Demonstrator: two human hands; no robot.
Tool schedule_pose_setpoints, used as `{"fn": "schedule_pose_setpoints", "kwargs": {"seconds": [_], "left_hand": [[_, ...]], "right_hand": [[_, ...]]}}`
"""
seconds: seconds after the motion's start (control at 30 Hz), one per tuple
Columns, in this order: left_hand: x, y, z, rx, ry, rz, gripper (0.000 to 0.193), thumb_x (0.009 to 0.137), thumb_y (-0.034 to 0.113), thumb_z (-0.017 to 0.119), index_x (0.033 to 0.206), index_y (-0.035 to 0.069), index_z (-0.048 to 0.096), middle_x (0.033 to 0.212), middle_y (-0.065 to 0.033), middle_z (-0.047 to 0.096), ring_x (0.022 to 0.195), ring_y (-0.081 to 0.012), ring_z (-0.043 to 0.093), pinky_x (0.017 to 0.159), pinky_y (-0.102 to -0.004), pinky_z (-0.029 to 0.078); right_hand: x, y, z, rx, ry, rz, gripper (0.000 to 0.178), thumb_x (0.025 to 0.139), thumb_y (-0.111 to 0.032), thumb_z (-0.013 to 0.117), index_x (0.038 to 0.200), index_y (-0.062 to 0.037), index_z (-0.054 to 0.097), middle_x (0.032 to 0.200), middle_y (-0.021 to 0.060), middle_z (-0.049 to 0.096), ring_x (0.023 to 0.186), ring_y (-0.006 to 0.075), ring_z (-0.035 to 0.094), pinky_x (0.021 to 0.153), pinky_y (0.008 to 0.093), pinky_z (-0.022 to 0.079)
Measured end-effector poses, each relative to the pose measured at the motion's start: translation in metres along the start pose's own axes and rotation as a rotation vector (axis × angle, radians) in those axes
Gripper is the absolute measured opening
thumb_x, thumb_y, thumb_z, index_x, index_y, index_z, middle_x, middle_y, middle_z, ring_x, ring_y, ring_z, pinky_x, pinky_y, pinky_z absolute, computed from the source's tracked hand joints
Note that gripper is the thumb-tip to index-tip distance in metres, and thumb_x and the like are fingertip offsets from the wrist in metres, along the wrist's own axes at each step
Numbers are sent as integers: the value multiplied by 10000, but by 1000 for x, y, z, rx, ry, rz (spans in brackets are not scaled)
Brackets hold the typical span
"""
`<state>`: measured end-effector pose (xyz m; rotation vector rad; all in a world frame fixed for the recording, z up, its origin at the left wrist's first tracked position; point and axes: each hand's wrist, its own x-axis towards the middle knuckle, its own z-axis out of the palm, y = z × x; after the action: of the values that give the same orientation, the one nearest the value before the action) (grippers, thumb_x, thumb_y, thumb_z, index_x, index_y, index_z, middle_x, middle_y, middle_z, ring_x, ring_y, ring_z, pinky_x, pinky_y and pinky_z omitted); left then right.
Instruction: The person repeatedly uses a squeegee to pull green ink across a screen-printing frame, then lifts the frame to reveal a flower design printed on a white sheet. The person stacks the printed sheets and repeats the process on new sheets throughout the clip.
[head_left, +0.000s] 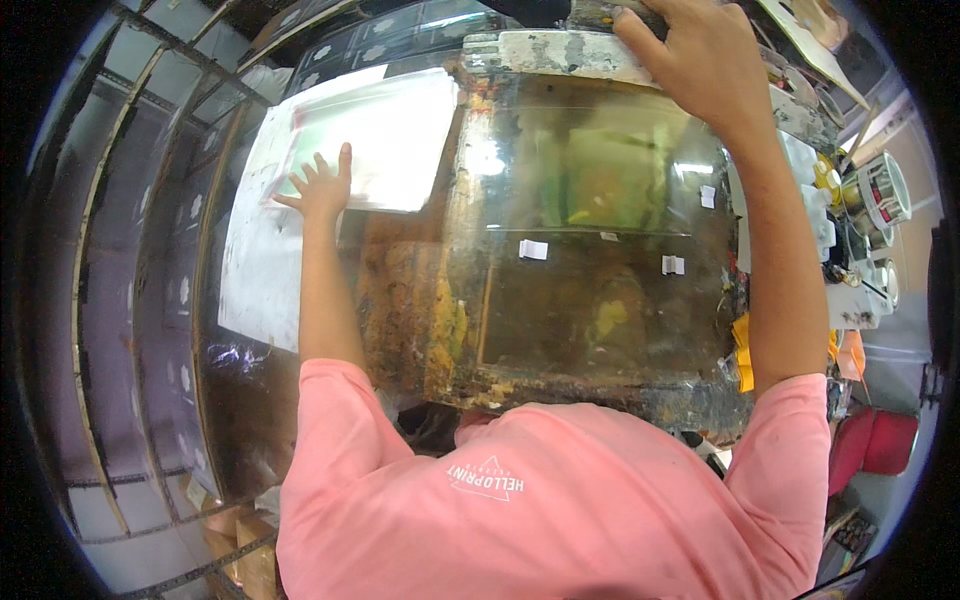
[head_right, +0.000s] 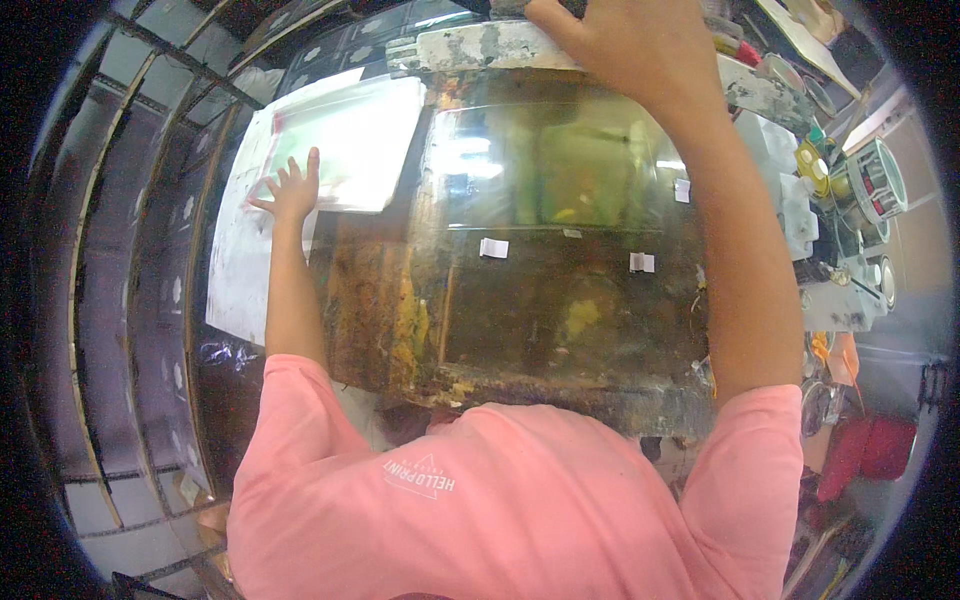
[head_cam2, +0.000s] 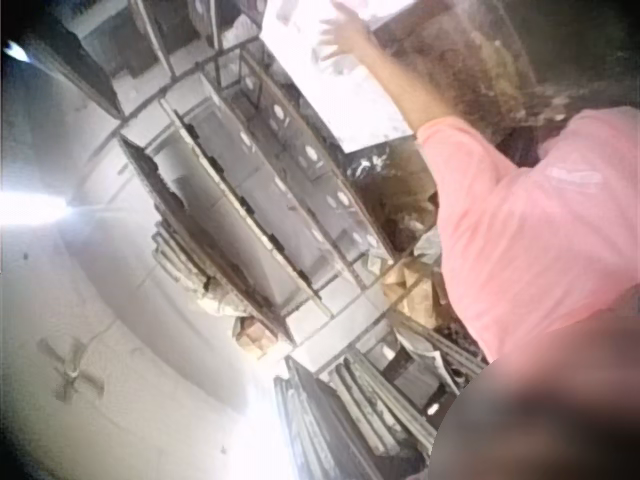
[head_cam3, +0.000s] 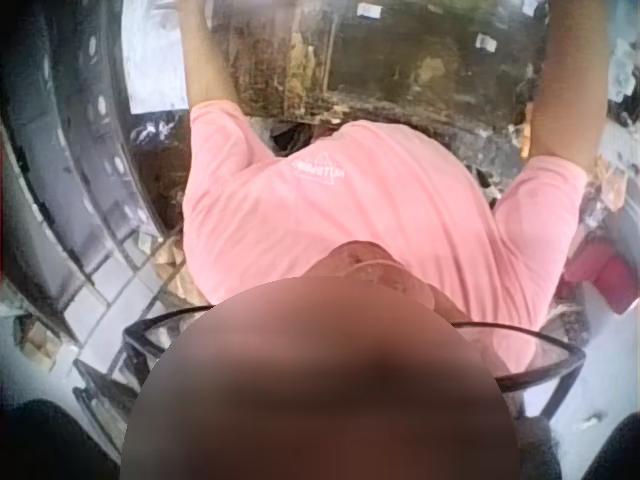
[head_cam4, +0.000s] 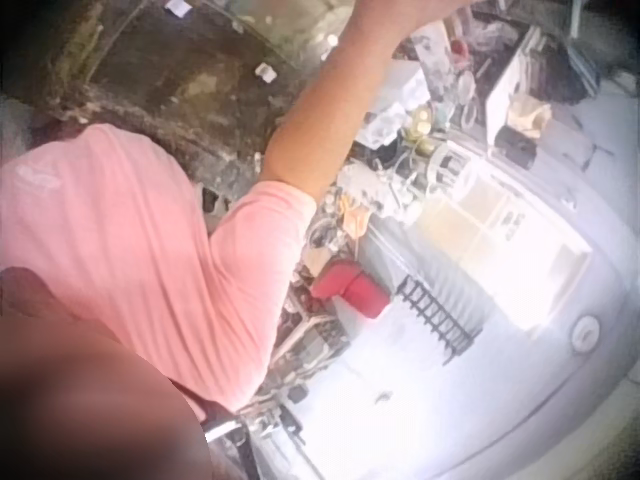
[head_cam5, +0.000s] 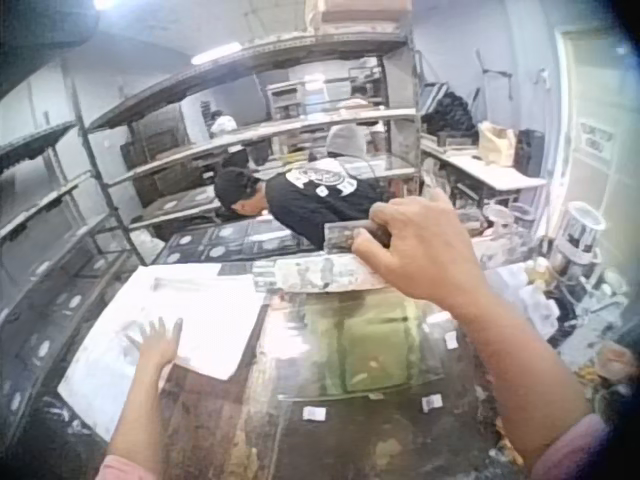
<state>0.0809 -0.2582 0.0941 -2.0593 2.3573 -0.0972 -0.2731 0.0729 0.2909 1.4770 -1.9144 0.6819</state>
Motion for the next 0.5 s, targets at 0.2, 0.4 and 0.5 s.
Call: {"fn": "schedule_pose_setpoints", "kwargs": {"seconds": [0.2, 0.4, 0.5], "left_hand": [[-162, 131, 10, -803, 174, 772, 944, 919, 719, 680, 1500, -16, 558, 1525, -249, 560, 1484, -451, 443, 1243, -494, 324], [-292, 244, 39, -424, -14, 1179, 1163, 812, 925, 563, 1589, 62, 496, 1656, -266, 404, 1583, -448, 297, 1288, -682, 58], [-304, 256, 51, -461, 75, 1174, 1193, 806, 951, 517, 1582, 45, 503, 1661, -267, 392, 1586, -474, 269, 1261, -734, 12]], "right_hand": [[0, 7, 7, -18, 35, -34, 409, 904, -399, 625, 750, -22, 667, 767, 193, 696, 799, 393, 684, 811, 511, 466], [13, 7, 2, -33, -31, 3, 458, 918, -428, 580, 755, -22, 716, 774, 204, 718, 810, 389, 706, 818, 516, 474], [9, 7, 1, -35, -44, 23, 470, 924, -425, 574, 763, -10, 725, 772, 213, 717, 806, 397, 707, 829, 518, 483]]}}
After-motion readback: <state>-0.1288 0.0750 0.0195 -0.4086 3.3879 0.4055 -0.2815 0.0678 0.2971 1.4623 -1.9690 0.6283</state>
